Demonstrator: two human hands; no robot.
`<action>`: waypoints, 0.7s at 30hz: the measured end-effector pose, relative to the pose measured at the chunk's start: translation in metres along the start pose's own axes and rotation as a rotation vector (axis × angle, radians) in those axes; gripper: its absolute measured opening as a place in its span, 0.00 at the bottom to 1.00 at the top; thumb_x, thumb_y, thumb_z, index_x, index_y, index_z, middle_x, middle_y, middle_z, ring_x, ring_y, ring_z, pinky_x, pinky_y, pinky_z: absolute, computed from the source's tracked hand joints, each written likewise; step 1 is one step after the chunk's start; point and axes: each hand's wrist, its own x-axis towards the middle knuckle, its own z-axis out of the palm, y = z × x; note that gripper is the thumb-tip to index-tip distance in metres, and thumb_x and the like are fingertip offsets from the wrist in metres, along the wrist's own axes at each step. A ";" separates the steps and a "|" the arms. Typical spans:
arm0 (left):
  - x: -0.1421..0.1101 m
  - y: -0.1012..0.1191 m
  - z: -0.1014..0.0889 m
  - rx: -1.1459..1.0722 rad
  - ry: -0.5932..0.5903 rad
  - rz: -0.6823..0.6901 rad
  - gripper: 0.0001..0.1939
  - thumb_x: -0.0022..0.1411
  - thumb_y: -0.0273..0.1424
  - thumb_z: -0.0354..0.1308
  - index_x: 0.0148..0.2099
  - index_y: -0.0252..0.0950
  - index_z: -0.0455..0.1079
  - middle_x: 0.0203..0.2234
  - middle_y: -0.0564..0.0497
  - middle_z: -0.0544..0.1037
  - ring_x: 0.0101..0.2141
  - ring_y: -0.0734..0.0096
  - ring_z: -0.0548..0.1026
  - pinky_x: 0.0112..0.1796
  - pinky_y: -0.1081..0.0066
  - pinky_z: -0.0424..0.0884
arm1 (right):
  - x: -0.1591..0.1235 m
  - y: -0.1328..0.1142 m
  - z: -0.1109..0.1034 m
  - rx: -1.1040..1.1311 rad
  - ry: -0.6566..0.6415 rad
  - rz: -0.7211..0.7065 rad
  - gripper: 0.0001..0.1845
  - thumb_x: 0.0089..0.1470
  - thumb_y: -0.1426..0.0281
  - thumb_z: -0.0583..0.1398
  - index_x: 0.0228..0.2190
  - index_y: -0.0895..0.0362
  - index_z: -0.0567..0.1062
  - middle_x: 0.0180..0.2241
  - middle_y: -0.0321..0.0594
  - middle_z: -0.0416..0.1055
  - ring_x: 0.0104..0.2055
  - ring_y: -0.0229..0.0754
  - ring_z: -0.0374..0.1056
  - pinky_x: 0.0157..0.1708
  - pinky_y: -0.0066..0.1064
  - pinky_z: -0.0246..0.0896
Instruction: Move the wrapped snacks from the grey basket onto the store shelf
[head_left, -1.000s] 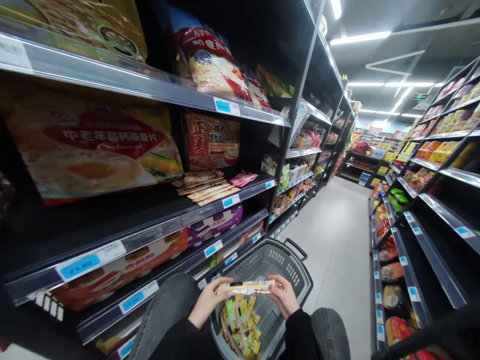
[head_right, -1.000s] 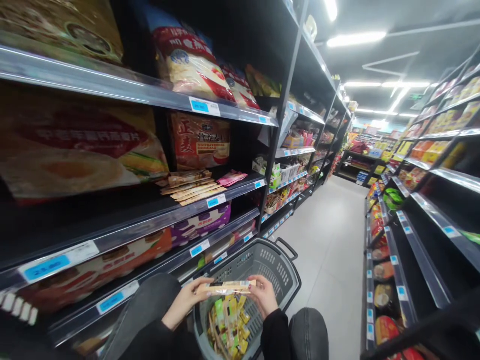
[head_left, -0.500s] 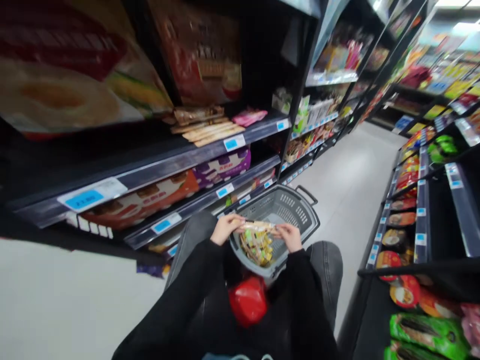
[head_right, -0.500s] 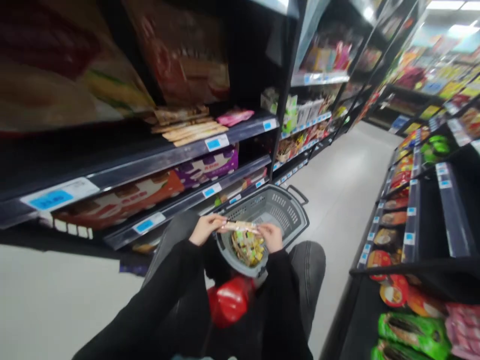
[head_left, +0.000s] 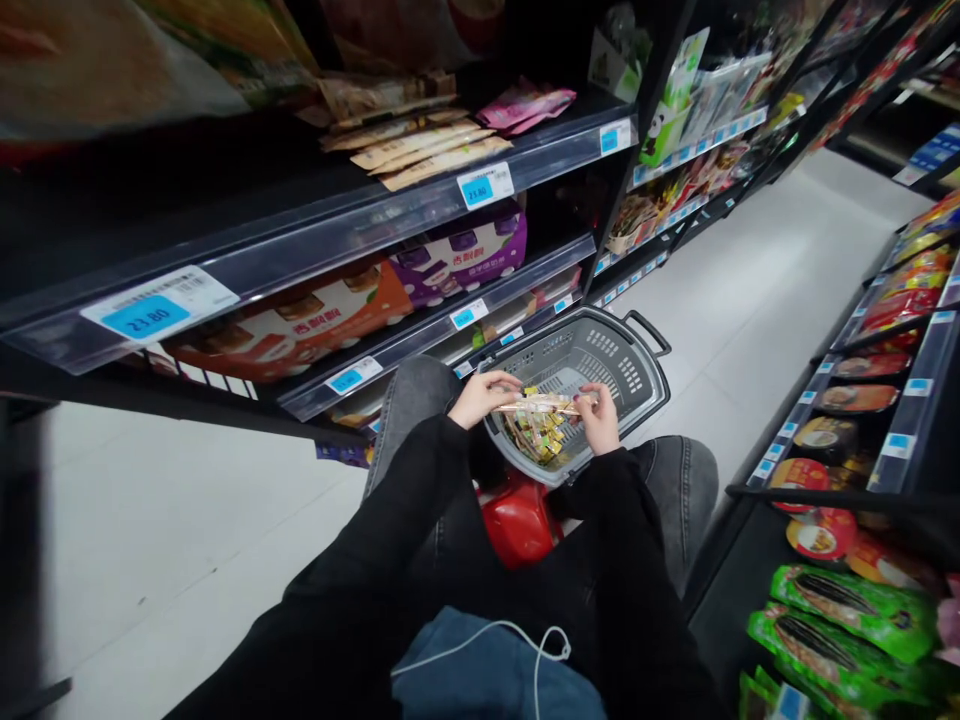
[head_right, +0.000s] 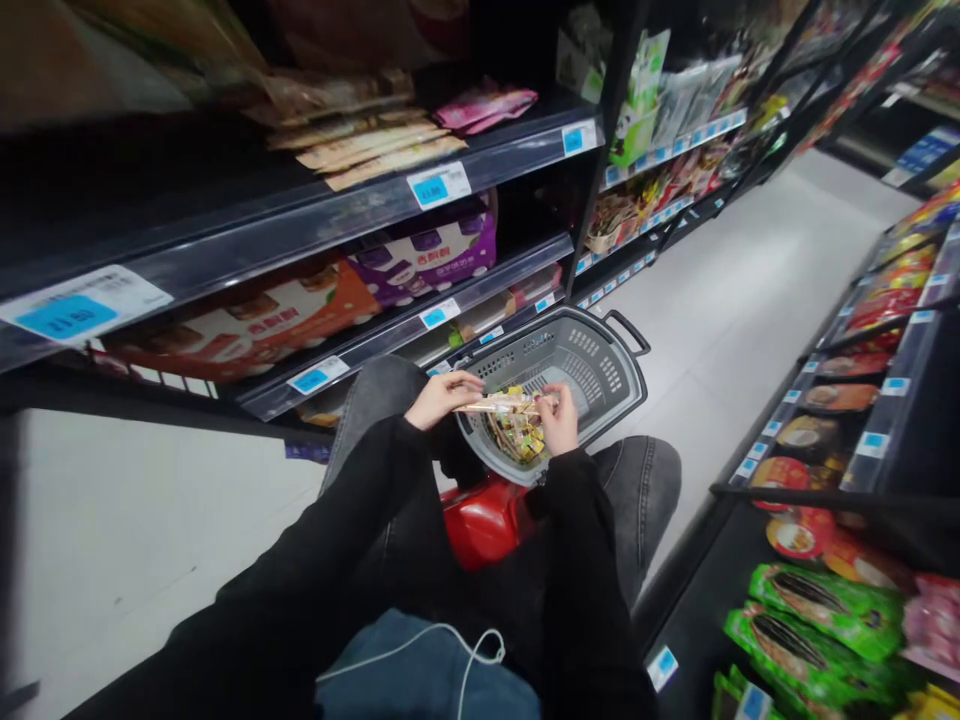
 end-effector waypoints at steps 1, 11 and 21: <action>-0.001 0.000 0.000 0.045 -0.066 -0.046 0.19 0.41 0.36 0.65 0.37 0.30 0.74 0.27 0.48 0.77 0.24 0.73 0.72 0.27 0.74 0.68 | -0.001 0.002 -0.001 -0.020 -0.016 0.003 0.13 0.46 0.64 0.58 0.33 0.54 0.62 0.17 0.26 0.61 0.16 0.33 0.61 0.18 0.25 0.59; -0.003 -0.004 0.011 0.182 -0.412 -0.094 0.15 0.42 0.39 0.65 0.26 0.30 0.74 0.19 0.52 0.74 0.22 0.75 0.69 0.25 0.77 0.61 | -0.008 0.002 -0.013 0.003 -0.128 0.037 0.16 0.47 0.59 0.59 0.34 0.56 0.67 0.17 0.30 0.64 0.16 0.35 0.62 0.18 0.27 0.60; -0.013 -0.004 0.051 0.256 -0.500 0.052 0.22 0.53 0.44 0.55 0.21 0.28 0.69 0.13 0.57 0.61 0.18 0.81 0.56 0.21 0.78 0.52 | -0.015 0.004 0.005 0.024 -0.275 0.138 0.18 0.45 0.55 0.59 0.31 0.56 0.69 0.14 0.29 0.63 0.13 0.34 0.59 0.13 0.26 0.55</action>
